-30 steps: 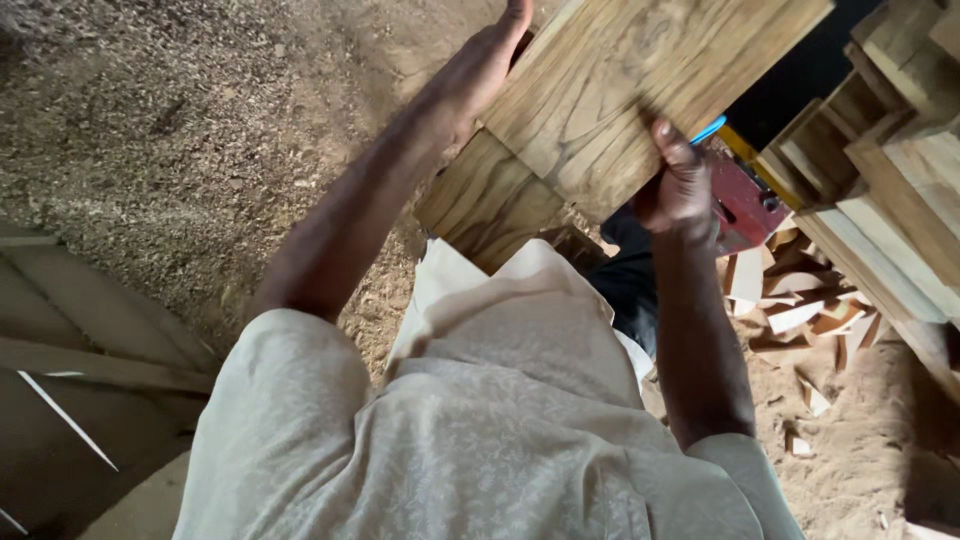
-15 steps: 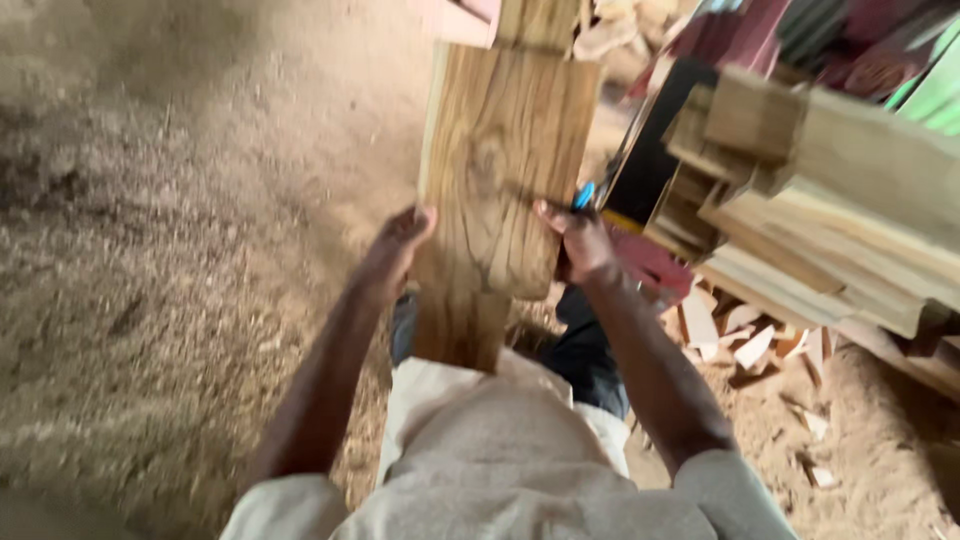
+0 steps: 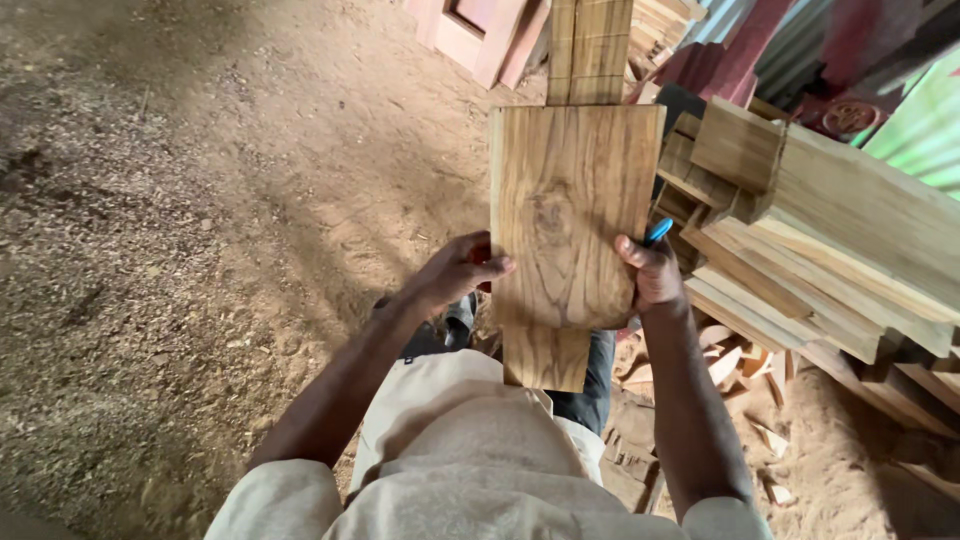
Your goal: The person picks up a wooden plank from a stack and places it on their lap. Using a blue pen, they draw several parallel lines across the surface of the plank. They then set the marked plank aside and pick up another piece of wood to repeat the marking process.
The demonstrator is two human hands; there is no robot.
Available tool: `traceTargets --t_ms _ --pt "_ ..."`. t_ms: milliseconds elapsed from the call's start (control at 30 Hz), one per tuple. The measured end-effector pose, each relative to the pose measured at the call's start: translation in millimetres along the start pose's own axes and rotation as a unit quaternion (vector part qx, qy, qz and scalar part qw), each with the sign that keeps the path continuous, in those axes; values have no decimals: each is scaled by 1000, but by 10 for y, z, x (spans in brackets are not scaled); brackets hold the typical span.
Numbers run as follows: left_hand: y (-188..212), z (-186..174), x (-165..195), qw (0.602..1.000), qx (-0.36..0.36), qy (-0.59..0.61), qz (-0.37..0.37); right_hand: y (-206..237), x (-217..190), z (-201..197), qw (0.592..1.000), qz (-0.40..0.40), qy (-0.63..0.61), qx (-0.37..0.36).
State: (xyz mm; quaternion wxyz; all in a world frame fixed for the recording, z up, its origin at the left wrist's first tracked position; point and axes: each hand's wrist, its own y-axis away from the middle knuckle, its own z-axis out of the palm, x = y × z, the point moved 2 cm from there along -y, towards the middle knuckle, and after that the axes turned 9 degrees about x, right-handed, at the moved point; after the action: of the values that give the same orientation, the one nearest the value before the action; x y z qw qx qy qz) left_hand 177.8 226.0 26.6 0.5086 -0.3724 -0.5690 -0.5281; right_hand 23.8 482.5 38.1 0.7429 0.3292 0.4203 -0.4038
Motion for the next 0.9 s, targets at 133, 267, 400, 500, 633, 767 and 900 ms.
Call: traceTargets --t_ms 133,267,400,500,633,767,900 --pt "-49 190 -29 999 -38 16 25 181 -255 -101 999 -4 20 29" --pt "-102 417 -106 997 -40 67 -27 400 -603 -129 995 -44 91 -18" --pt "-219 620 -263 994 -35 102 -5 626 -772 -301 982 -41 187 7" --pt "-217 799 -384 974 -69 209 45 710 -699 -604 982 -31 183 22" --pt "-243 961 -313 975 -27 203 83 698 -352 -1049 991 -66 95 64" --pt "-375 972 115 991 -15 106 86 725 28 -1180 975 -127 17 179" --pt "-459 971 643 977 -24 38 207 859 310 -896 969 -105 -113 195"
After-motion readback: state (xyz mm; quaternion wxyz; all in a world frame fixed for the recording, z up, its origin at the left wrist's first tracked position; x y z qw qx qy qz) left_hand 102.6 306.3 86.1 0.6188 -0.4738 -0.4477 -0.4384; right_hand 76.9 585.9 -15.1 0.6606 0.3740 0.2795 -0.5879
